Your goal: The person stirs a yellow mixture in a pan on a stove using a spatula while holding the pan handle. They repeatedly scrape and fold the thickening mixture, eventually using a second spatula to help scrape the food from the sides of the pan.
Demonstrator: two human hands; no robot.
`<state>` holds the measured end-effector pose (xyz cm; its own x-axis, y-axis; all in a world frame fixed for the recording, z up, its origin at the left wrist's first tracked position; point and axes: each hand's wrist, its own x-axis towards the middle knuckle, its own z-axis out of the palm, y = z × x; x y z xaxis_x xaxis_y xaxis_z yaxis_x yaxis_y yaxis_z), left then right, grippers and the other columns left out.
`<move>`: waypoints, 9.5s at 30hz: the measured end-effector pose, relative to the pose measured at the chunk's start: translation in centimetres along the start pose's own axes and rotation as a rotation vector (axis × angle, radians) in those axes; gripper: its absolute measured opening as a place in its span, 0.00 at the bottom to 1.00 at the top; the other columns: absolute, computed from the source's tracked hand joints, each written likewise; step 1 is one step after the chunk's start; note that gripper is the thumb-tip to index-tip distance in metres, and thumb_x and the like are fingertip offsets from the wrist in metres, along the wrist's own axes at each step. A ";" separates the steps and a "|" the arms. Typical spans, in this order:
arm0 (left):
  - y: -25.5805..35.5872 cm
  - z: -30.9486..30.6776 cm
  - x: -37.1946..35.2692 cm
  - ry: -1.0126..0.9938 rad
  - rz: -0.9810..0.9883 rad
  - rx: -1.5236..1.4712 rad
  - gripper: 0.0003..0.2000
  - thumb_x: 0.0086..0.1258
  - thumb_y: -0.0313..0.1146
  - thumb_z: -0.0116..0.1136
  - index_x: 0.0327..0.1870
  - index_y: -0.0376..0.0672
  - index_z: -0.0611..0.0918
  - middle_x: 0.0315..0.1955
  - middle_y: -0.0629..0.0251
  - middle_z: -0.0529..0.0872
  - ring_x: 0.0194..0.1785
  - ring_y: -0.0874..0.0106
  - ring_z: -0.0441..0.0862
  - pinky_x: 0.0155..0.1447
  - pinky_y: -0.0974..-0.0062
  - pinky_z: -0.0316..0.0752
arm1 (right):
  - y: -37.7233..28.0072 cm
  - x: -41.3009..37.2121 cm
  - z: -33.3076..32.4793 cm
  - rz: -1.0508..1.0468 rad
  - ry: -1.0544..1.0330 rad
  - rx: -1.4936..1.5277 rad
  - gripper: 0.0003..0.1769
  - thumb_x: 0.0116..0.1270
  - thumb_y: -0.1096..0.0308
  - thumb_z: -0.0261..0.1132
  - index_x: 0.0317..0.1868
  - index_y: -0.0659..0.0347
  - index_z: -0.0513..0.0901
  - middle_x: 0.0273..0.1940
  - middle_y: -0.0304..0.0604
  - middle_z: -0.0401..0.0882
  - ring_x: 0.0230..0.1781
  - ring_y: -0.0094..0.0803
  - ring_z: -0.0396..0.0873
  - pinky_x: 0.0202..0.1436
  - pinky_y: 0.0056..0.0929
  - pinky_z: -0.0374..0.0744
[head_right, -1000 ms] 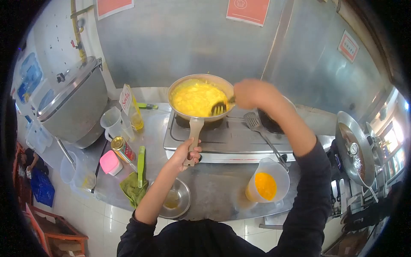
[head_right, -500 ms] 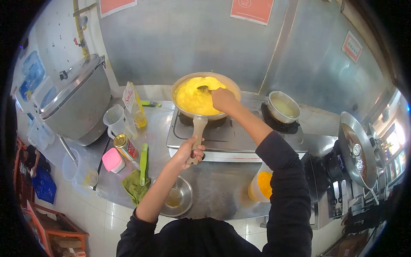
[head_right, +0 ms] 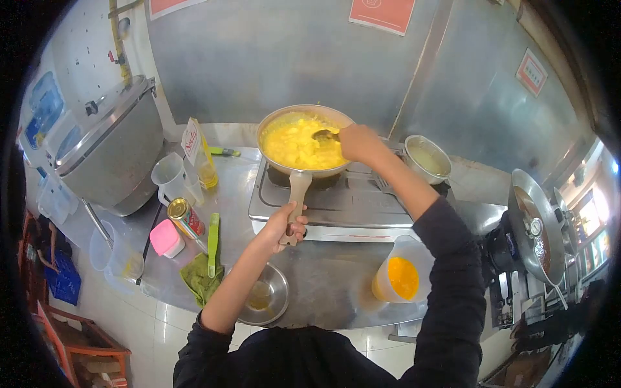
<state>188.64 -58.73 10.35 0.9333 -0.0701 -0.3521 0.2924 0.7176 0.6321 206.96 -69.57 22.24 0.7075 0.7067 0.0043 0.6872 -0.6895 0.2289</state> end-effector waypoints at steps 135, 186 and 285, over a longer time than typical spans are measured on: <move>1.2 -0.6 -0.5 -0.025 -0.048 -0.033 0.15 0.68 0.46 0.36 0.45 0.45 0.63 0.22 0.72 0.64 0.18 0.83 0.58 0.24 0.81 0.62 | 1.7 -6.3 -6.0 0.021 -0.050 0.007 0.16 0.51 0.67 0.57 0.43 0.51 0.80 0.30 0.54 0.78 0.33 0.47 0.76 0.40 0.39 0.73; 0.9 -2.1 0.3 -0.090 -0.015 -0.053 0.16 0.69 0.46 0.36 0.45 0.42 0.65 0.23 0.70 0.67 0.19 0.81 0.63 0.23 0.82 0.65 | 2.7 0.6 -9.6 -0.059 -0.032 -0.057 0.20 0.47 0.62 0.62 0.45 0.44 0.79 0.35 0.46 0.80 0.35 0.42 0.77 0.40 0.34 0.74; -1.2 -1.0 -1.4 -0.176 -0.117 -0.487 0.06 0.64 0.35 0.47 0.33 0.43 0.69 0.16 0.76 0.63 0.16 0.85 0.59 0.17 0.88 0.56 | -2.2 -2.9 -6.2 -0.149 -0.252 -0.034 0.16 0.52 0.69 0.54 0.42 0.61 0.78 0.34 0.54 0.78 0.36 0.46 0.77 0.41 0.37 0.75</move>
<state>186.79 -58.81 9.36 0.9333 -0.2540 -0.2537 0.3051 0.9337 0.1874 202.34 -69.13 27.80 0.6208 0.7350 -0.2728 0.7837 -0.5723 0.2415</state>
